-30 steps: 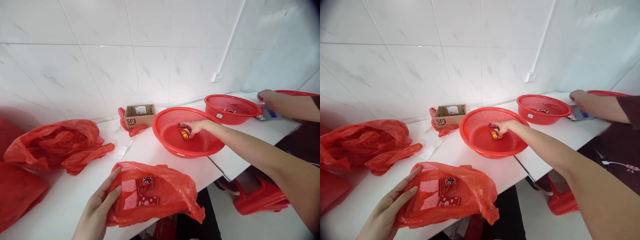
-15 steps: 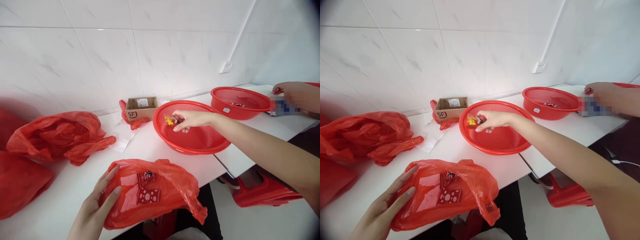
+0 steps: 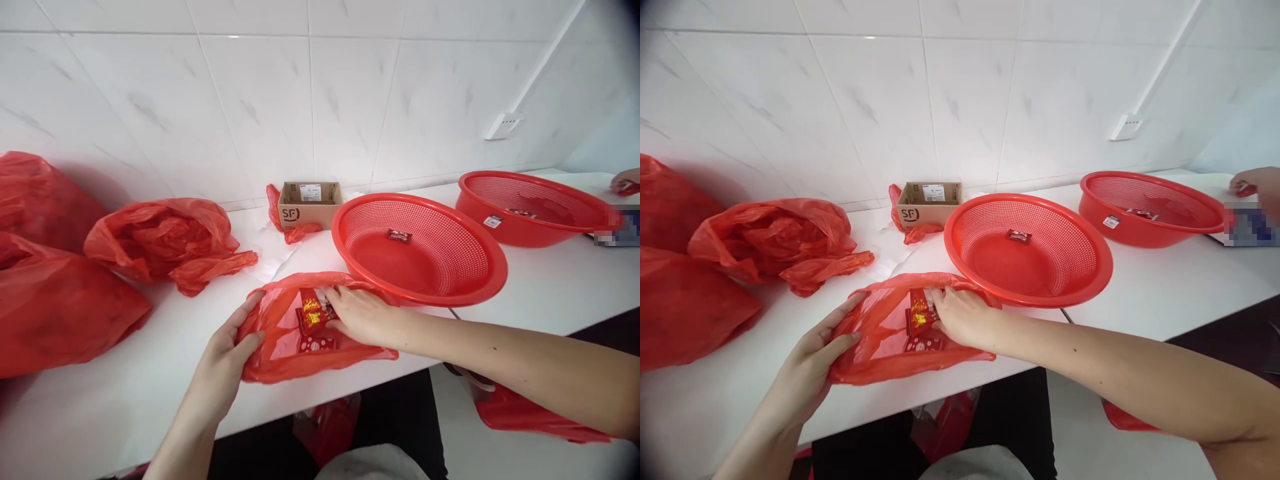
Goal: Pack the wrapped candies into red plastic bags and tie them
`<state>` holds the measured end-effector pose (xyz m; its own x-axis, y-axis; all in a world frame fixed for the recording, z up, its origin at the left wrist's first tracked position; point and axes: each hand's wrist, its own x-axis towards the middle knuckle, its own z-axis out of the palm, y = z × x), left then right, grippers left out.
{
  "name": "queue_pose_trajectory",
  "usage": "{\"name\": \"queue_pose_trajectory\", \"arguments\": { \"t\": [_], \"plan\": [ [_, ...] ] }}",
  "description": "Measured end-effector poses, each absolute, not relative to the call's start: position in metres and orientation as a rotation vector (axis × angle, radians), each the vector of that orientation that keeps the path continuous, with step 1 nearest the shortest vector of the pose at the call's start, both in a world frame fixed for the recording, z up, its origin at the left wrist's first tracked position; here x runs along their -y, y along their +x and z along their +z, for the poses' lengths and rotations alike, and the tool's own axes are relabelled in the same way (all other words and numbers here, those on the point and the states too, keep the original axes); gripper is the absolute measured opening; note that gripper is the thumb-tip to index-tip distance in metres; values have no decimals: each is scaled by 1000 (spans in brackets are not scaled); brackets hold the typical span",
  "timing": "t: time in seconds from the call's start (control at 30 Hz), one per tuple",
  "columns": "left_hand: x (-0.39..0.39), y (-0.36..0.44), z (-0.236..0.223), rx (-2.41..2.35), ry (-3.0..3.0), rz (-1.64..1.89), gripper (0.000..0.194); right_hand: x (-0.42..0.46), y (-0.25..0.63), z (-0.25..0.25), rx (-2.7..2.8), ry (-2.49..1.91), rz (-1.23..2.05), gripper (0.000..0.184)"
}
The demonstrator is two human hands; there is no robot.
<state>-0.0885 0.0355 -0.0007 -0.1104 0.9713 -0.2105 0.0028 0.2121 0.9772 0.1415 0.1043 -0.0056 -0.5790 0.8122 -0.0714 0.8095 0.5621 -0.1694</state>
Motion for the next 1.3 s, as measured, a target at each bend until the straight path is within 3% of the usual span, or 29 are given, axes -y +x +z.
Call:
{"name": "queue_pose_trajectory", "arguments": {
  "t": [0.07,0.23,0.33,0.5,0.67,0.77,0.9,0.97,1.13,1.3],
  "plan": [
    [-40,-92,-7,-1410,1063,1166,63,-97,141,1,2747,-1393,255,51],
    [-46,-107,-8,-1331,1125,1168,60,-108,161,49,2480,-1195,494,33],
    [-46,-114,1,-1283,1172,1180,55,-170,206,61,2267,-1359,178,24],
    [-51,-116,7,-1260,1230,1129,57,-285,294,12,2506,-1799,208,53],
    [-51,-117,9,-1243,1277,1130,57,-310,323,-36,2678,-1767,538,37],
    [-49,-113,13,-1194,1245,1095,63,-305,311,-28,2755,-1840,646,21],
    [-47,-106,16,-1120,1206,1048,68,-273,271,27,2616,-1761,646,9],
    [-47,-104,17,-1103,1199,1058,67,-235,240,61,2443,-1482,499,16],
    [-45,-97,21,-1065,1181,1115,64,-121,152,91,2434,-1017,844,20],
    [-39,-100,28,-1229,1337,1111,60,-91,125,61,2830,-894,389,27]
  ]
}}
